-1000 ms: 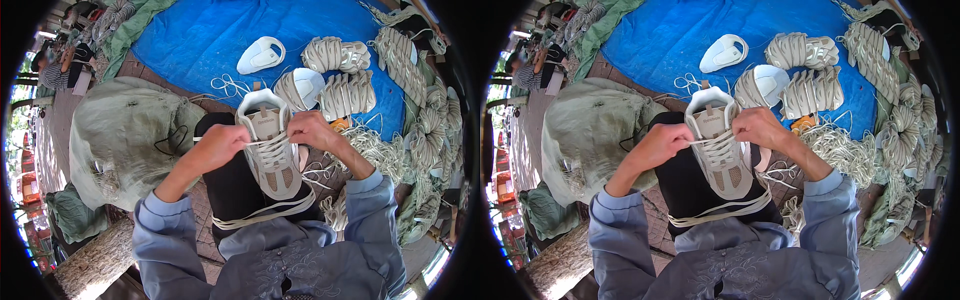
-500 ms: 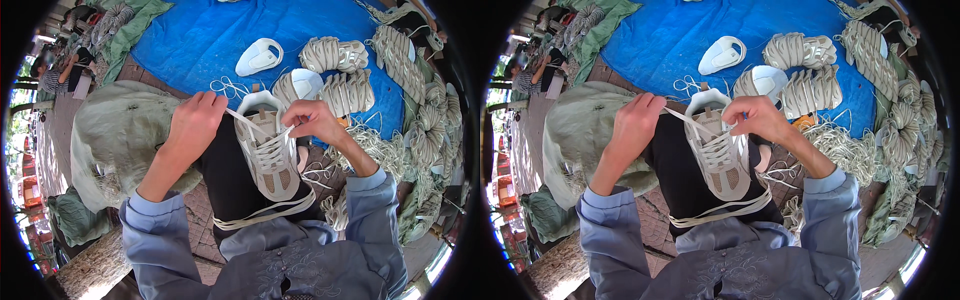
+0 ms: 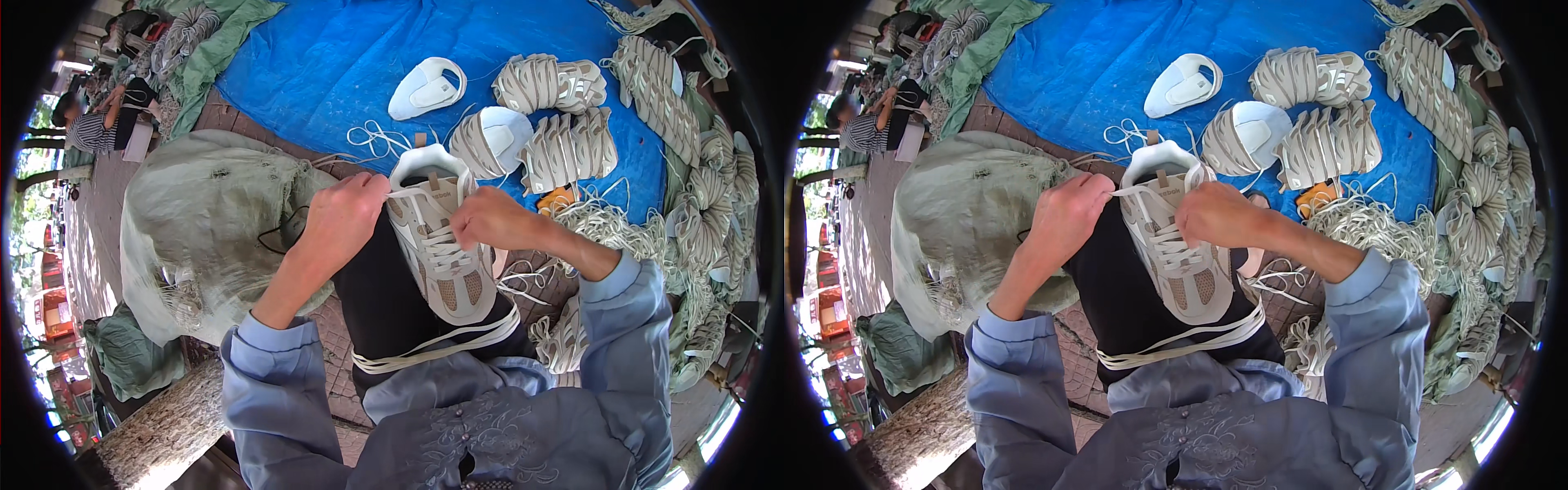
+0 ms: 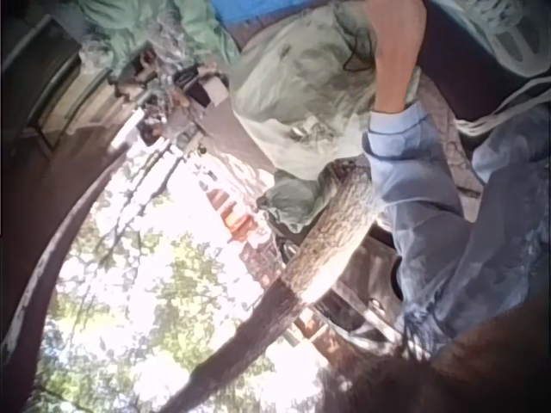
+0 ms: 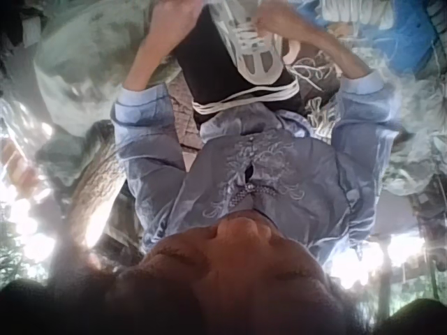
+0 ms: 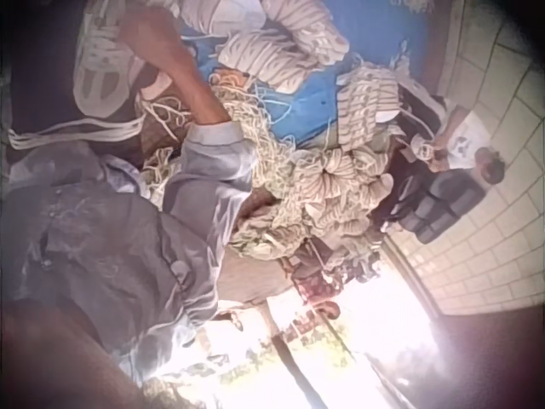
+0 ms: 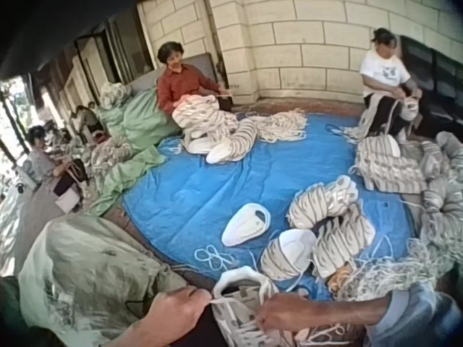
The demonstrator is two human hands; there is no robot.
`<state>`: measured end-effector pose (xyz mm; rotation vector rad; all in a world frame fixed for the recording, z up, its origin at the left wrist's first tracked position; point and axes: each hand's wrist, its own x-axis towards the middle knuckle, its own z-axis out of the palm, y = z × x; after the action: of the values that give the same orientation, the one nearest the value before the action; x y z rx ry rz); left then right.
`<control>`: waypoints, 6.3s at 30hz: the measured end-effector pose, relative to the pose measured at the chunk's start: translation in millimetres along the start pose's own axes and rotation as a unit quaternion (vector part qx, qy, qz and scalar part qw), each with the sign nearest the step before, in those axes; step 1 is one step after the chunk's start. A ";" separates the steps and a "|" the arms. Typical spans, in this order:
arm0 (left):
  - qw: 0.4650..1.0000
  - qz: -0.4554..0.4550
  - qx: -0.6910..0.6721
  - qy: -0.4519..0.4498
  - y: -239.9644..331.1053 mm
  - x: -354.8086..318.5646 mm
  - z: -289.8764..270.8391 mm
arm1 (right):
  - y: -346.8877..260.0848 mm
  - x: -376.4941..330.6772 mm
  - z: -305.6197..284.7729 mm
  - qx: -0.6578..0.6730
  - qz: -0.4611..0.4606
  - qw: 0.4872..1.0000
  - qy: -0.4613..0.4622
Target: The person threads a white shoelace through the eyelets of a white sneaker held in their lap. They repeatedly pull the lace ends to tighten the lacing and adjust the fit, working on a single shoe throughout the clip.
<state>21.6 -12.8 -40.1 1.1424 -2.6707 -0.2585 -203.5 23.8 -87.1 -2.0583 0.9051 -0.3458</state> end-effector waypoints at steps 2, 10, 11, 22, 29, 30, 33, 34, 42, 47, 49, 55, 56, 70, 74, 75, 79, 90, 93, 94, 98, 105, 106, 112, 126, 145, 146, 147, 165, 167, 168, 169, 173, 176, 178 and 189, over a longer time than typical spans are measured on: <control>1.000 0.005 -0.014 -0.003 0.1 -0.4 6.2 | 8.4 3.0 -4.8 0.131 0.026 0.982 -0.132; 0.999 0.047 0.025 -0.001 -7.2 -1.8 5.5 | 12.5 -9.6 -25.2 0.073 0.083 0.992 -0.061; 0.998 0.052 0.041 -0.001 -9.6 -4.5 4.3 | 14.5 -9.2 -23.4 0.093 0.080 0.992 -0.036; 0.987 0.056 0.150 0.029 -28.6 -75.9 -4.3 | 15.9 -4.2 0.9 0.302 0.163 0.938 0.055; 0.953 0.104 0.285 0.026 -33.6 -55.0 -19.5 | 24.8 -14.1 -2.8 0.274 0.187 0.928 0.172; 0.947 0.116 0.296 0.053 -30.2 -45.0 -27.5 | 21.7 -12.3 -6.7 0.286 0.167 0.925 0.187; 0.933 0.132 0.302 0.143 -10.9 -4.6 -44.5 | -9.5 -4.8 -29.6 0.210 0.066 0.954 0.205; 0.938 0.129 0.284 0.151 -4.7 6.7 -49.2 | -23.5 1.3 -38.7 0.180 0.042 0.963 0.194; 0.977 0.041 0.181 0.104 -4.0 28.6 -47.9 | -20.4 -0.1 -28.2 0.234 0.097 0.960 0.121; 0.957 -0.071 -0.220 0.176 25.3 47.6 -35.9 | -33.6 26.1 -34.8 0.412 0.118 0.898 0.098; 0.946 -0.094 -0.232 0.207 32.0 50.8 -34.9 | -32.3 29.0 -57.1 0.443 0.116 0.883 0.104; 0.975 0.184 0.111 0.062 84.6 16.3 33.6 | 7.2 11.5 -105.1 0.517 0.065 0.815 0.254; 0.966 0.204 0.159 -0.026 98.3 16.9 45.6 | 11.3 9.4 -108.1 0.518 0.063 0.812 0.262; 0.960 0.218 0.157 -0.078 99.2 48.9 85.0 | 23.4 -22.5 -137.3 0.339 0.089 0.863 0.363; 0.825 -0.159 -0.531 -0.110 104.5 46.8 45.4 | 40.1 -29.2 -143.4 0.463 0.037 0.792 0.396; 0.769 -0.180 -0.605 -0.100 97.0 44.4 22.7 | 45.1 -32.7 -146.9 0.497 0.026 0.770 0.399; 0.636 -0.184 -0.748 0.049 48.0 13.4 -55.7 | 83.8 -61.2 -175.1 0.622 -0.025 0.695 0.360; 0.579 -0.243 -0.684 0.371 -243.5 -109.9 -173.9 | 131.9 -299.0 -252.8 0.326 0.192 0.693 0.614; 0.602 -0.290 -0.625 0.403 -353.7 -216.8 -227.8 | 148.0 -375.7 -273.0 0.329 0.148 0.693 0.624; 0.582 -0.302 -0.633 0.412 -372.2 -235.4 -236.5 | 141.5 -392.3 -269.8 0.317 0.165 0.688 0.631; 0.508 -0.256 -0.692 0.445 -428.1 -291.1 -253.0 | 118.1 -428.9 -252.4 0.236 0.235 0.683 0.650; 0.620 -0.275 -0.610 0.409 -405.8 -286.3 -281.9 | 73.9 -318.9 -223.3 0.168 0.261 0.793 0.525; 0.639 -0.266 -0.608 0.389 -392.2 -270.8 -273.8 | 62.4 -286.0 -215.2 0.150 0.250 0.806 0.515; 0.738 -0.265 -0.562 0.263 -84.0 -54.6 -126.3 | -20.2 -112.8 -141.8 0.208 0.056 0.946 0.243; 0.583 -0.168 -0.785 0.125 93.9 28.6 3.0 | -72.9 -6.2 -58.3 -0.101 -0.168 0.957 0.216; 0.949 -0.108 -0.227 0.189 55.7 15.9 9.4 | 11.3 -65.0 -84.8 0.403 -0.004 0.768 0.499; 0.961 -0.079 -0.182 0.193 55.3 14.4 16.4 | 12.9 -64.5 -79.9 0.338 0.027 0.806 0.485; 0.970 -0.049 -0.136 0.197 56.6 13.0 25.7 | 12.5 -64.8 -72.1 0.271 0.057 0.839 0.468; 0.981 -0.028 0.009 0.191 53.7 1.6 69.9 | 2.5 -24.3 2.3 -0.320 -0.119 0.910 0.235; 0.980 -0.024 0.002 0.199 54.0 0.8 69.3 | -5.3 -24.8 -0.7 -0.335 -0.107 0.911 0.213; 0.977 -0.020 0.005 0.212 52.4 -0.4 70.0 | -8.2 -24.9 -0.8 -0.341 -0.122 0.911 0.198; 0.974 -0.015 0.008 0.224 50.2 -2.0 71.4 | -8.2 -21.5 0.4 -0.303 -0.128 0.924 0.196; 0.971 -0.024 -0.005 0.238 48.3 -5.5 79.8 | -11.2 -9.1 2.2 -0.216 -0.167 0.936 0.223; 0.970 -0.037 -0.051 0.236 46.4 -9.0 81.0 | -28.0 4.6 12.0 -0.197 -0.212 0.926 0.244; 0.970 -0.033 -0.039 0.239 44.3 -10.0 81.8 | -44.6 4.7 22.2 -0.133 -0.202 0.946 0.217; 0.623 -0.261 -0.671 0.307 38.7 -14.5 47.6 | -12.5 -16.1 2.1 -0.232 -0.053 0.954 0.181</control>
<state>-8.3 27.6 -78.1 1.0049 -0.8654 -1.3400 -207.7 41.3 -77.3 -2.5321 1.1826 -0.6343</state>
